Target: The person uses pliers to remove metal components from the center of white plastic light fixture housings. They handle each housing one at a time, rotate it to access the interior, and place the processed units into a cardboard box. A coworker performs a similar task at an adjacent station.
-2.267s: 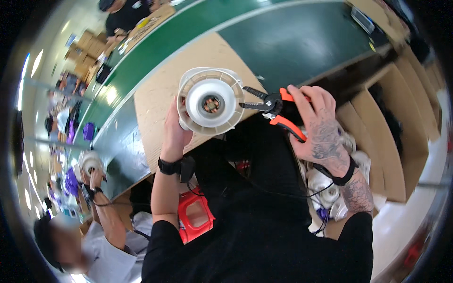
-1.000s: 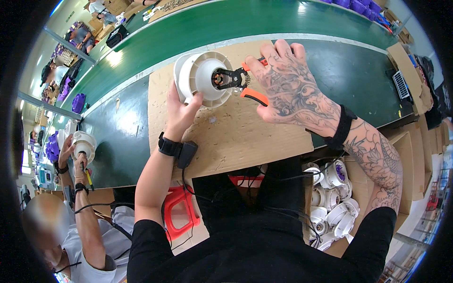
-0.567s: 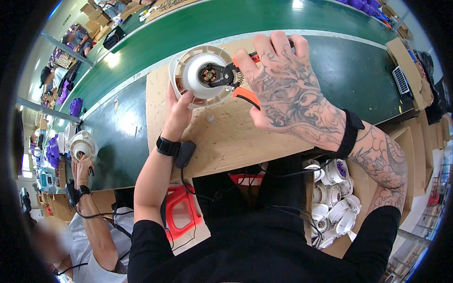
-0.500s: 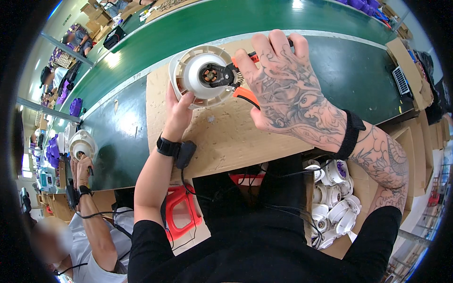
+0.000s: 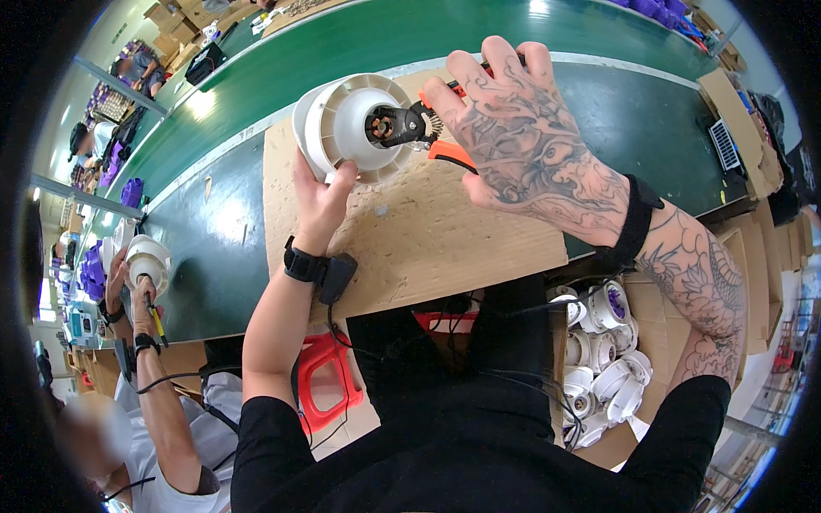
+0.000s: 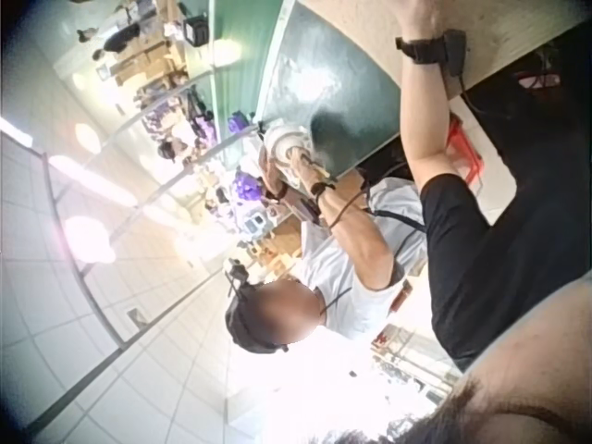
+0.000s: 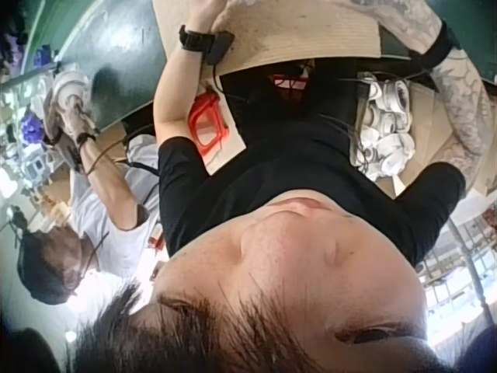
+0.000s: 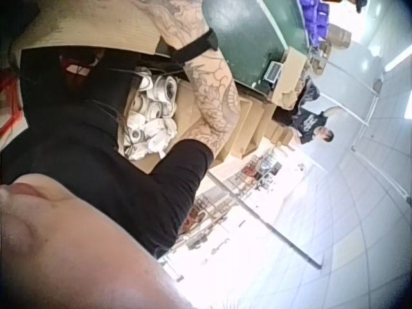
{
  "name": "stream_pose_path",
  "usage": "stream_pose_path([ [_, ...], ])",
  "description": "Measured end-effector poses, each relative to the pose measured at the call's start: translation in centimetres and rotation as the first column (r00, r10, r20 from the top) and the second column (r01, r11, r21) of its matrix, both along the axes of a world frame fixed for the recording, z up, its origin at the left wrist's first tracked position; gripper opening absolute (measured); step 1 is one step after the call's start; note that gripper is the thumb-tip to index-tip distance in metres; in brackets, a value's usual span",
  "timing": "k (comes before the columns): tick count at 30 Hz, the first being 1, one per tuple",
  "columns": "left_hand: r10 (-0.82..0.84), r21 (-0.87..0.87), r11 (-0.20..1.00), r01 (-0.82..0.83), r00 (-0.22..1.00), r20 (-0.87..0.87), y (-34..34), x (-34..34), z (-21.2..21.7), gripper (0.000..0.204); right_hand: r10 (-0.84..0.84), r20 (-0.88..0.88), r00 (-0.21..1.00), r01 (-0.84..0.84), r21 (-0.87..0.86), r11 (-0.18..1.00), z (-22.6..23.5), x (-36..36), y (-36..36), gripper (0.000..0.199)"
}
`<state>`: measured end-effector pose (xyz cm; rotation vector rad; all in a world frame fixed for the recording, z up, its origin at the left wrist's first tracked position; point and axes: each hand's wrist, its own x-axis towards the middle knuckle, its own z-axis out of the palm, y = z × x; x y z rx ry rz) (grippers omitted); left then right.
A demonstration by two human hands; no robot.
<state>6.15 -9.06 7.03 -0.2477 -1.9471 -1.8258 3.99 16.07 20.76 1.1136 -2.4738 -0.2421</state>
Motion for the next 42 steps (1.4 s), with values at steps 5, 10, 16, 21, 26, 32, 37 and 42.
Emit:
stream_pose_path([
  [5,0.031,-0.014,0.999,-0.031,1.0,-0.007,0.1,0.3,0.8,0.06,0.02,-0.029,0.999,-0.02,-0.001,1.0,-0.1,-0.2,0.1,0.079],
  [10,0.048,-0.023,0.999,-0.049,0.999,-0.016,-0.2,0.2,0.7,0.06,0.045,-0.068,0.997,-0.045,0.0,0.999,0.0,-0.2,0.0,0.079],
  [16,0.035,0.027,0.999,-0.037,0.997,0.069,0.0,0.4,0.8,0.059,0.083,-0.17,0.982,-0.08,0.028,0.996,-0.2,-0.2,-0.1,0.076],
  [21,0.065,0.013,0.998,-0.066,0.997,0.033,-0.1,0.1,-0.1,0.057,-0.037,0.043,0.998,0.039,-0.05,0.998,0.1,0.4,-0.3,0.075],
  [26,0.021,0.018,1.0,-0.021,0.999,0.024,0.2,0.3,0.3,0.06,-0.033,-0.013,0.999,0.033,-0.032,0.999,0.6,0.9,-0.5,0.077],
  [32,-0.045,0.077,0.996,0.043,0.999,0.028,0.1,0.6,0.5,0.063,0.023,-0.061,0.998,-0.023,-0.007,1.0,2.6,1.9,-0.4,0.078],
  [37,-0.04,0.077,0.996,0.039,0.999,0.019,0.4,0.8,0.6,0.062,0.0,-0.034,0.999,0.0,-0.003,1.0,3.1,2.2,-0.4,0.078],
  [42,0.015,-0.029,0.999,-0.016,1.0,-0.028,0.3,0.6,0.2,0.06,0.002,-0.046,0.999,-0.002,-0.004,1.0,2.8,2.4,-0.5,0.079],
])
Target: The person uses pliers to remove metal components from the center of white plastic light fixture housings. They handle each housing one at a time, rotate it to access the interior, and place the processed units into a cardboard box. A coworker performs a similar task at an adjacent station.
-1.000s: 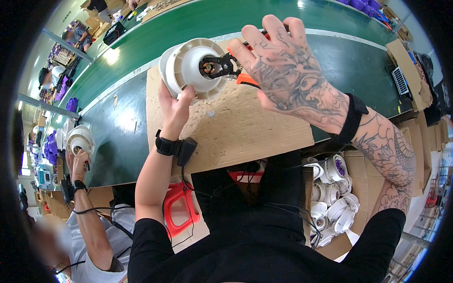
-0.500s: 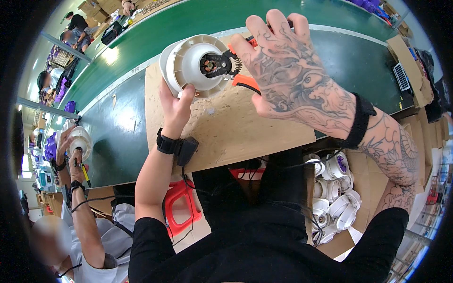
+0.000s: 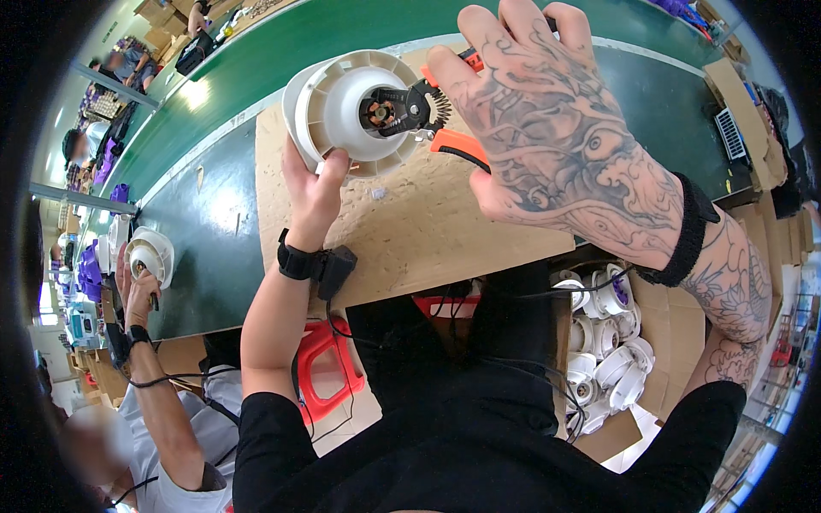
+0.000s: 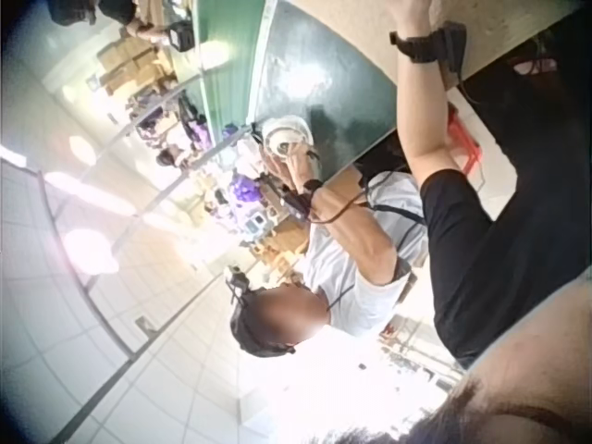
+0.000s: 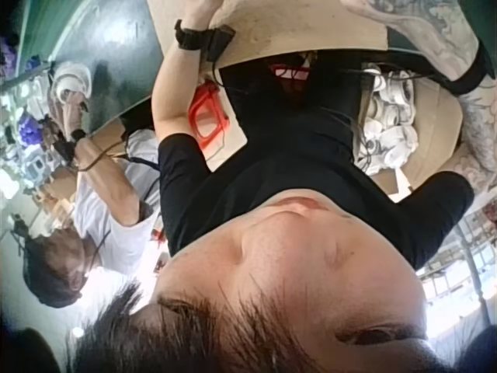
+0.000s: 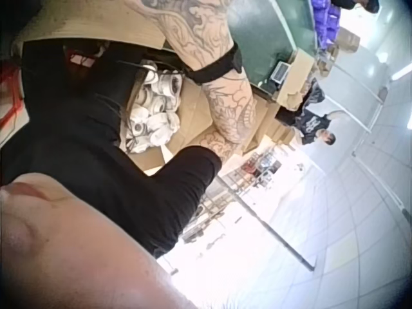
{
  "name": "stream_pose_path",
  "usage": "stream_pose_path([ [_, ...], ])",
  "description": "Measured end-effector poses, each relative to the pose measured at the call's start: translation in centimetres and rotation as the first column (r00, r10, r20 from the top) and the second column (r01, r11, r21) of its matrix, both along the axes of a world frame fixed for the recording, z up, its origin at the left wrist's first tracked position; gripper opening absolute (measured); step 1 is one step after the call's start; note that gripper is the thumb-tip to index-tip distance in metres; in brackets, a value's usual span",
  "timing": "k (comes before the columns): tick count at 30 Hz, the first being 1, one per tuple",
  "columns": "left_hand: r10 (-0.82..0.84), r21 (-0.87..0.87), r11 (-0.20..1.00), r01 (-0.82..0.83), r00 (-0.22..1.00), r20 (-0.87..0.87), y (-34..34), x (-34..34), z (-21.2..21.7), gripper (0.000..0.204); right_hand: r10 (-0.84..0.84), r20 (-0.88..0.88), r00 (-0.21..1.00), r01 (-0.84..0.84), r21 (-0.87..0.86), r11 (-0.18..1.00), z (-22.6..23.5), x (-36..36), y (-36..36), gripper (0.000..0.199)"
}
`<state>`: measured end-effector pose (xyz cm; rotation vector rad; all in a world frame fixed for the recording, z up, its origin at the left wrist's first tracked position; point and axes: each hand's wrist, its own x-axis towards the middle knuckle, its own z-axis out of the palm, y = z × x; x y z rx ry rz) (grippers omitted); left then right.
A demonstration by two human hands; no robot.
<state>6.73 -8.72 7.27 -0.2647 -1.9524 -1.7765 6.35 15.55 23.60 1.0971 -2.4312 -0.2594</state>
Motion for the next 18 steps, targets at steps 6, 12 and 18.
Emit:
stream_pose_path([
  [6,-0.04,0.065,0.997,0.035,0.997,0.072,0.05,0.26,0.54,0.065,-0.031,0.002,1.0,0.031,0.028,0.999,-0.08,-0.01,-0.11,0.079],
  [12,0.022,-0.016,1.0,-0.022,1.0,-0.001,0.24,0.21,0.35,0.06,-0.042,-0.013,0.999,0.043,0.073,0.996,-0.22,-0.33,-0.23,0.082],
  [18,0.002,0.006,1.0,-0.002,1.0,0.026,0.23,0.28,0.64,0.067,-0.028,-0.038,0.999,0.031,0.081,0.996,-0.6,-0.86,0.04,0.086],
])
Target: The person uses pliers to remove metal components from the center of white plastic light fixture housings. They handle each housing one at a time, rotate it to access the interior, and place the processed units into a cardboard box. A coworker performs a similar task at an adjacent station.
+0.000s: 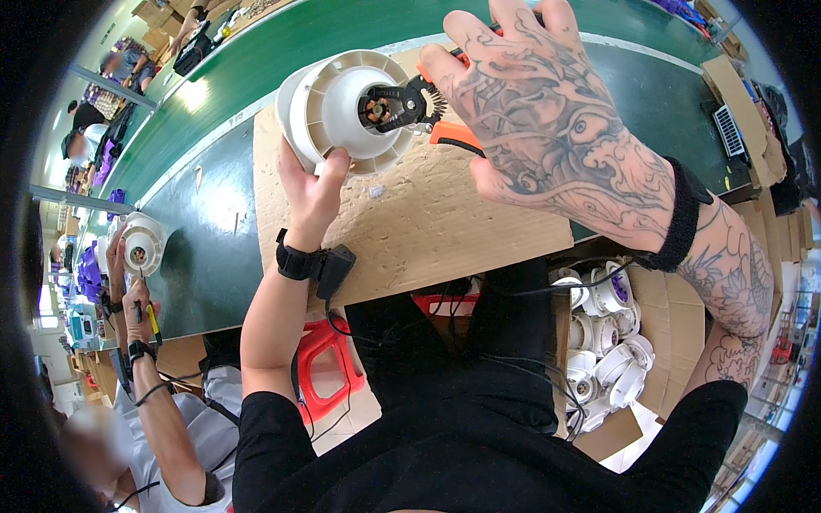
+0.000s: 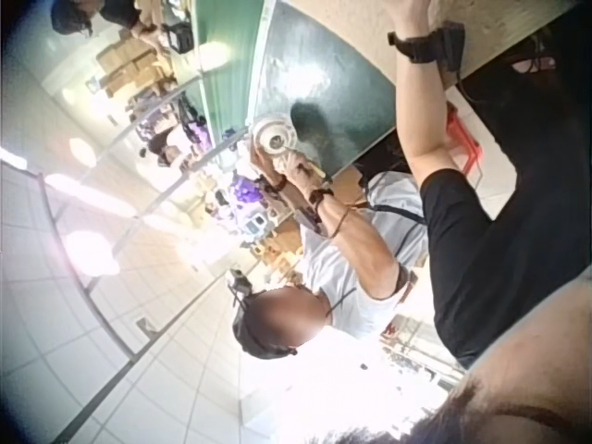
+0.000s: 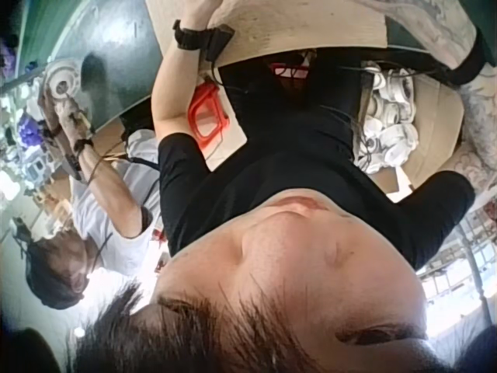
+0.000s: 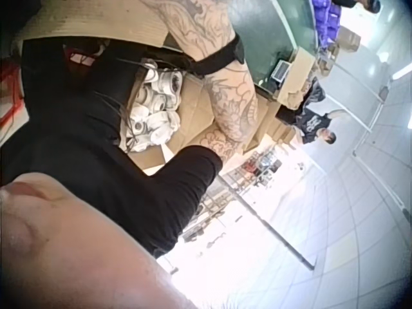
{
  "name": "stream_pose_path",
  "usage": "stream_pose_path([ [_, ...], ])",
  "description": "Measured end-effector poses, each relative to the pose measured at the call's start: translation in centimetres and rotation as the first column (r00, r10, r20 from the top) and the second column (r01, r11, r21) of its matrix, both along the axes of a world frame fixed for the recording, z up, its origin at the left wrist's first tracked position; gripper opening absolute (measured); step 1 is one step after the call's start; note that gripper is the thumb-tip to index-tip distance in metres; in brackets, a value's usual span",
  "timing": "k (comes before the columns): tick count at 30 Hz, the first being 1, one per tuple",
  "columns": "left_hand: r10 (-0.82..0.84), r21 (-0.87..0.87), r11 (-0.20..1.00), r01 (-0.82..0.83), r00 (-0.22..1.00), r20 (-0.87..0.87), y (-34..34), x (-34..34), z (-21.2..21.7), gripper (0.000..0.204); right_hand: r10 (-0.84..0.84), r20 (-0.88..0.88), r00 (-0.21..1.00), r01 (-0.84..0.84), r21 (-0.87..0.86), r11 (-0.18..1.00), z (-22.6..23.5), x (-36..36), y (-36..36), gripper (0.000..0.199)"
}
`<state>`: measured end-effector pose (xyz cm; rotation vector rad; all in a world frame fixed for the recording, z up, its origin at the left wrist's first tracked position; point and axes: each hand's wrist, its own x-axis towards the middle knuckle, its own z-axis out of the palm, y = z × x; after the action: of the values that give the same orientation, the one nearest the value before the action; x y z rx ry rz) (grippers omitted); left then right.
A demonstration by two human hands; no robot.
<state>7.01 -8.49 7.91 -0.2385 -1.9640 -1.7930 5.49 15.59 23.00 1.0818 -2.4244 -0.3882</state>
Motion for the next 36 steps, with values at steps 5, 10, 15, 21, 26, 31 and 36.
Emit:
stream_pose_path([
  [5,0.068,-0.071,0.995,-0.074,0.995,-0.077,-0.2,0.0,-0.1,0.056,0.024,0.119,0.993,-0.029,0.047,0.998,1.3,-0.1,-0.3,0.057],
  [10,0.079,-0.111,0.99,-0.088,0.993,-0.082,-0.2,-0.1,0.1,0.056,0.02,0.018,1.0,-0.021,0.032,0.999,0.1,-0.3,0.1,0.077],
  [15,0.051,-0.056,0.997,-0.049,0.998,0.025,-0.1,0.5,1.0,0.062,0.033,-0.008,0.999,-0.033,0.002,0.999,-0.3,-0.5,0.3,0.087],
  [21,0.07,-0.099,0.992,-0.073,0.997,-0.03,-0.1,0.4,0.8,0.052,0.067,0.044,0.997,-0.067,0.011,0.998,0.3,-0.5,0.3,0.074],
  [26,0.069,-0.085,0.994,-0.071,0.997,-0.029,-0.1,0.4,0.9,0.051,0.049,0.016,0.999,-0.049,-0.01,0.999,-0.1,-0.6,0.1,0.079],
  [31,0.112,-0.118,0.986,-0.114,0.993,-0.024,-0.1,0.3,0.6,0.057,0.056,0.024,0.998,-0.055,-0.052,0.997,-1.1,-1.1,0.0,0.076],
  [36,0.12,-0.19,0.972,-0.139,0.987,-0.108,-0.4,-0.3,0.1,0.054,0.04,0.138,0.99,-0.028,-0.09,0.996,-2.5,-2.2,0.9,0.073],
])
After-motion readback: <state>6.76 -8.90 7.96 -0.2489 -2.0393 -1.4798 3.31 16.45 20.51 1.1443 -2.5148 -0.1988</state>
